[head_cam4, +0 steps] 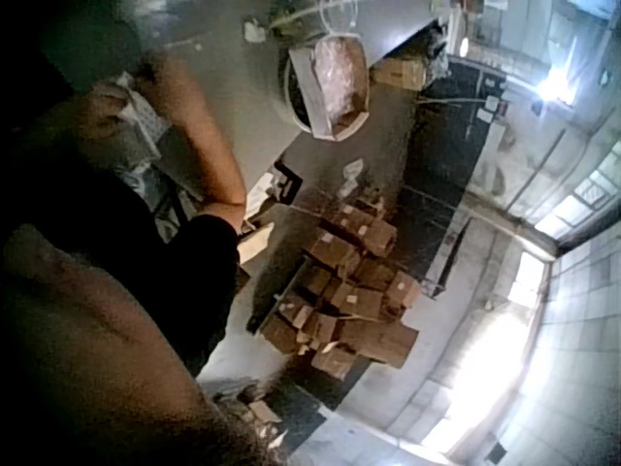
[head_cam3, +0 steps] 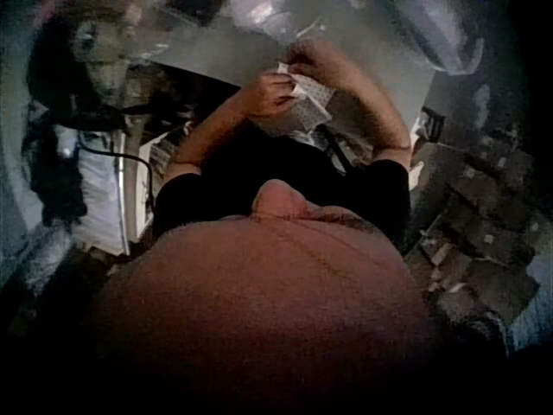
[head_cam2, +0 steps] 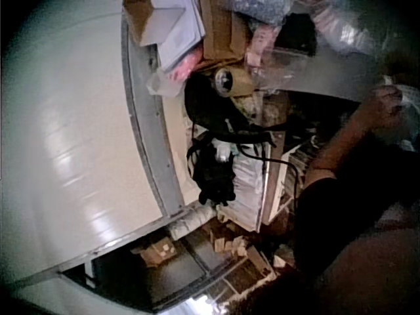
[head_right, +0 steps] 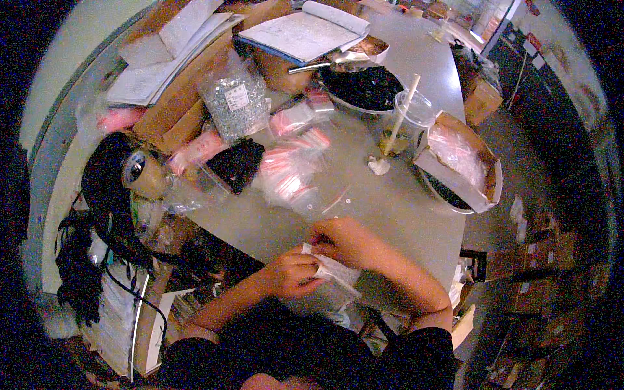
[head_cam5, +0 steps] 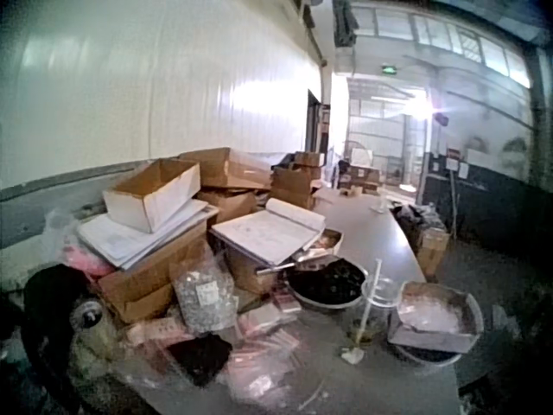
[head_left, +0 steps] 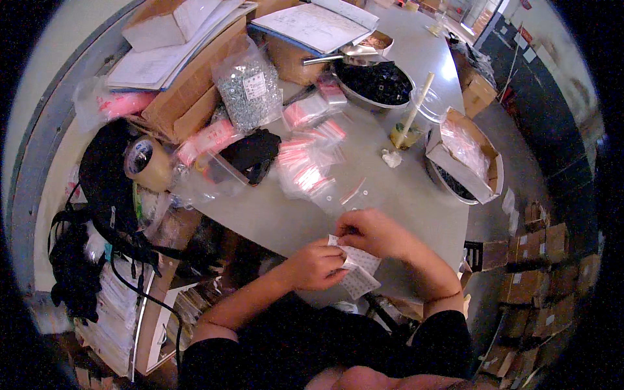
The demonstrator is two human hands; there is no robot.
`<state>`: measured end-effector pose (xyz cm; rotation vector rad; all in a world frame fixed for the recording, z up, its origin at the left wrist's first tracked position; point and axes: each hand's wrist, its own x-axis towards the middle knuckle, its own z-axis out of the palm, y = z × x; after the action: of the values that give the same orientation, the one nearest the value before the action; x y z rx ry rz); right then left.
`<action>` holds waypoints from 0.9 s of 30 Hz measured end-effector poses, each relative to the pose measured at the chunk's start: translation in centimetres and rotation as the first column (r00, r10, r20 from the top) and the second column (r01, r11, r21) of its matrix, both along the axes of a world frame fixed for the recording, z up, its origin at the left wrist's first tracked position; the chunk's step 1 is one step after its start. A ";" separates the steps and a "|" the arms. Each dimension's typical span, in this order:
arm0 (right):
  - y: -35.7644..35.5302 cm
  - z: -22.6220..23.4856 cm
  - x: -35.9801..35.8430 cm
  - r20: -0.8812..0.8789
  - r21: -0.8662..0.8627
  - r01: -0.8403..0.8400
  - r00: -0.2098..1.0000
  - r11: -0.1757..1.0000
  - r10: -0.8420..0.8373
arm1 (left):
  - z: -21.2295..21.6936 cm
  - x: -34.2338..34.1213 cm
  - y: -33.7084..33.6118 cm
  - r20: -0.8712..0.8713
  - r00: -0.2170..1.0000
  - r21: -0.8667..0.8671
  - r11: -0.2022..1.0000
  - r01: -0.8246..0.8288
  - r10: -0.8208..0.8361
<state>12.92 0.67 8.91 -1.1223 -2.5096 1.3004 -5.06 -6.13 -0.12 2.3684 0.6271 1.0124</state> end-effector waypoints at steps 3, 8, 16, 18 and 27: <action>-0.1 -0.5 0.6 -0.009 0.042 0.011 1.000 0.999 -0.011 | -0.1 0.3 0.1 -0.027 1.000 -0.009 1.000 0.013 -0.013; 0.1 -1.3 0.8 -0.006 0.054 0.026 1.000 0.998 -0.025 | -0.3 0.8 0.2 0.022 1.000 0.026 1.000 -0.002 0.001; 1.1 -1.7 1.2 -0.003 -0.152 -0.051 0.999 0.987 0.052 | -0.4 0.5 0.2 -0.004 0.999 0.039 0.998 0.045 -0.044; 1.1 -1.8 1.2 -0.002 -0.162 -0.050 0.999 0.985 0.051 | -0.6 0.5 0.2 0.026 0.999 0.035 0.999 0.037 -0.038; 1.3 -2.4 1.6 -0.078 -0.218 -0.089 0.994 0.972 0.074 | -0.9 0.1 0.0 -0.067 0.996 0.021 0.997 0.068 -0.066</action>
<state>14.49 1.98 6.53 -1.0015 -2.4314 1.6452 -4.94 -6.10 -0.98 2.4348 0.5589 0.9210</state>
